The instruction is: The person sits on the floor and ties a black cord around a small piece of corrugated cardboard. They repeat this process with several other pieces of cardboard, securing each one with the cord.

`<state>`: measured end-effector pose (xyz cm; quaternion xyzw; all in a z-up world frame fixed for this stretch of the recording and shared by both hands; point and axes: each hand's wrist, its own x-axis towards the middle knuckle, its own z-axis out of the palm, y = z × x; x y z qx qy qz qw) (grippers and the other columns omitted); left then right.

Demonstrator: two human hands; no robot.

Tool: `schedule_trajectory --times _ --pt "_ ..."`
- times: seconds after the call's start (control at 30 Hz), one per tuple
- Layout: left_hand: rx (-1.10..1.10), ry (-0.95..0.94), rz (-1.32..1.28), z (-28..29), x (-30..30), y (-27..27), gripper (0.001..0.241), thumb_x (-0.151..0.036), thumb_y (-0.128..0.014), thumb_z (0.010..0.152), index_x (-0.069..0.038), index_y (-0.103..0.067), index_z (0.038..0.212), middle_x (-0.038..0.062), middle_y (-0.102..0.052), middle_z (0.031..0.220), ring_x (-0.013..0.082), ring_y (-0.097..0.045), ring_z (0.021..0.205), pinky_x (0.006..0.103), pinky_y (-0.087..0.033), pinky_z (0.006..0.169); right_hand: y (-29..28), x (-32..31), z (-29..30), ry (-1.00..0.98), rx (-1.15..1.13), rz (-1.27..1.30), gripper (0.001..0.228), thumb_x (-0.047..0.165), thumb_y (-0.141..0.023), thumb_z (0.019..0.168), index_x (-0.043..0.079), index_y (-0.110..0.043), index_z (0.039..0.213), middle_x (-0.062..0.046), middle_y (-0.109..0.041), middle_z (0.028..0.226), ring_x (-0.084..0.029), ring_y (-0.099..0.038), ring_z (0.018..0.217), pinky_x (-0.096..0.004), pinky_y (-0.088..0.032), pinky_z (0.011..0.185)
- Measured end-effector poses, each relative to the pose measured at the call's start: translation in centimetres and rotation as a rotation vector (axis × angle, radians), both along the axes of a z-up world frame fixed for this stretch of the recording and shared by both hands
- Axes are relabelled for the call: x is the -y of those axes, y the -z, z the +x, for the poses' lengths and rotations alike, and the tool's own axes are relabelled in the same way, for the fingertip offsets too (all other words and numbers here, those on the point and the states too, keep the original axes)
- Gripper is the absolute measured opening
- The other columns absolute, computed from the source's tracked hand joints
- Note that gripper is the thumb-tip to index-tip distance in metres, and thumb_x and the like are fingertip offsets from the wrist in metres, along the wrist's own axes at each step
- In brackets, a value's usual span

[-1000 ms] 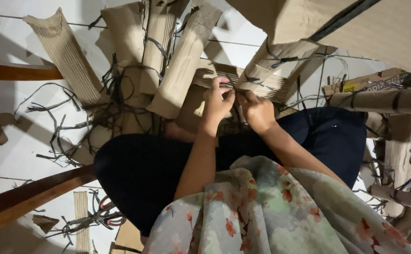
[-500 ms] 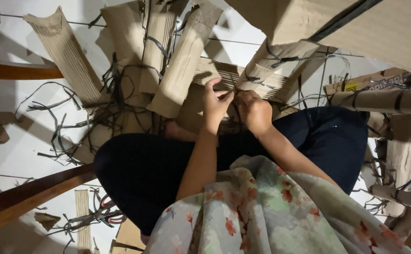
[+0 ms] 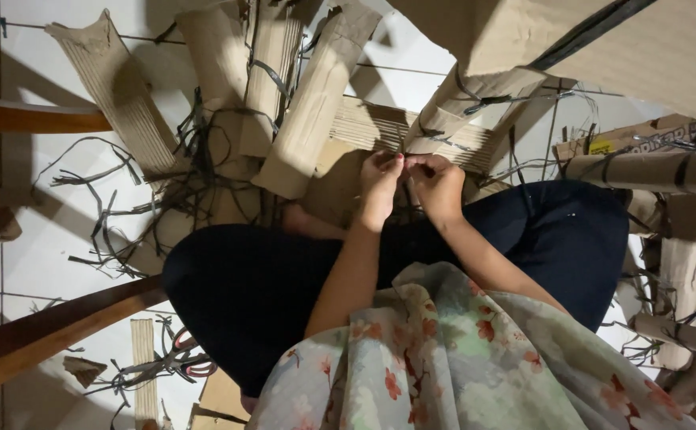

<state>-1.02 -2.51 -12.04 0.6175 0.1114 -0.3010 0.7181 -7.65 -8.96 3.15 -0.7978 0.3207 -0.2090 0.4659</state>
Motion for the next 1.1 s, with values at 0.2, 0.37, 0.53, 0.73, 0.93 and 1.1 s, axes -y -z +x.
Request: schedule_trajectory --times 0.2,0.37,0.53,0.73,0.93,1.1 --pt "0.107 -0.177 -0.010 0.6 0.9 -0.1 0.042 -0.018 -0.075 0.094 -0.006 -0.044 0.120 0.006 -0.063 0.091 0.0158 -0.068 0.080 0.0314 -0.055 0.078 2.6 2.1 -1.2 -0.049 -0.146 -0.150 0.009 0.009 -0.076 0.093 0.001 -0.078 0.095 -0.017 -0.068 0.069 -0.041 -0.069 0.069 -0.048 -0.052 0.056" --pt "0.174 -0.205 -0.005 0.8 1.6 -0.3 0.030 -0.014 -0.068 0.097 -0.011 -0.041 0.111 0.000 -0.054 0.087 0.0120 -0.061 0.076 0.0254 -0.050 0.073 2.9 3.5 -1.4 -0.074 -0.225 -0.302 0.003 0.015 -0.077 0.090 0.012 -0.078 0.090 -0.011 -0.066 0.067 -0.038 -0.070 0.072 -0.046 -0.053 0.060" --pt "0.174 -0.203 0.018 0.9 1.8 -2.2 0.026 -0.011 -0.063 0.099 -0.020 -0.038 0.099 -0.003 -0.058 0.081 0.0084 -0.058 0.070 0.0212 -0.043 0.065 2.8 4.5 -1.4 -0.072 -0.302 -0.206 0.010 0.013 -0.074 0.090 0.020 -0.081 0.091 -0.011 -0.067 0.070 -0.041 -0.069 0.075 -0.048 -0.055 0.067" --pt "0.185 -0.152 -0.015 1.7 1.0 -0.4 0.027 -0.014 -0.066 0.099 -0.019 -0.040 0.097 -0.002 -0.058 0.087 0.0105 -0.059 0.079 0.0218 -0.046 0.071 2.4 4.6 -1.7 -0.030 -0.295 -0.135 0.006 0.018 -0.076 0.089 0.021 -0.081 0.090 -0.009 -0.069 0.069 -0.038 -0.071 0.077 -0.047 -0.056 0.068" --pt "0.482 -0.021 0.173 1.0 -0.7 -9.1 0.021 -0.003 -0.070 0.090 -0.009 -0.060 0.107 0.012 -0.073 0.099 0.0279 -0.073 0.096 0.0383 -0.059 0.086 -0.4 4.3 -1.5 0.052 -0.260 -0.050 0.036 0.021 -0.085 0.081 0.004 -0.070 0.108 -0.018 -0.073 0.080 -0.033 -0.074 0.081 -0.046 -0.058 0.074" --pt "0.708 0.156 0.339 -1.4 -0.9 -14.7 0.059 -0.007 -0.071 0.081 -0.012 -0.058 0.138 0.022 -0.069 0.123 0.0409 -0.066 0.118 0.0483 -0.056 0.100 0.8 4.4 -0.1 -0.099 -0.196 -0.133 0.024 0.013 -0.080 0.086 -0.009 -0.070 0.086 -0.028 -0.067 0.071 -0.050 -0.069 0.080 -0.053 -0.051 0.068"
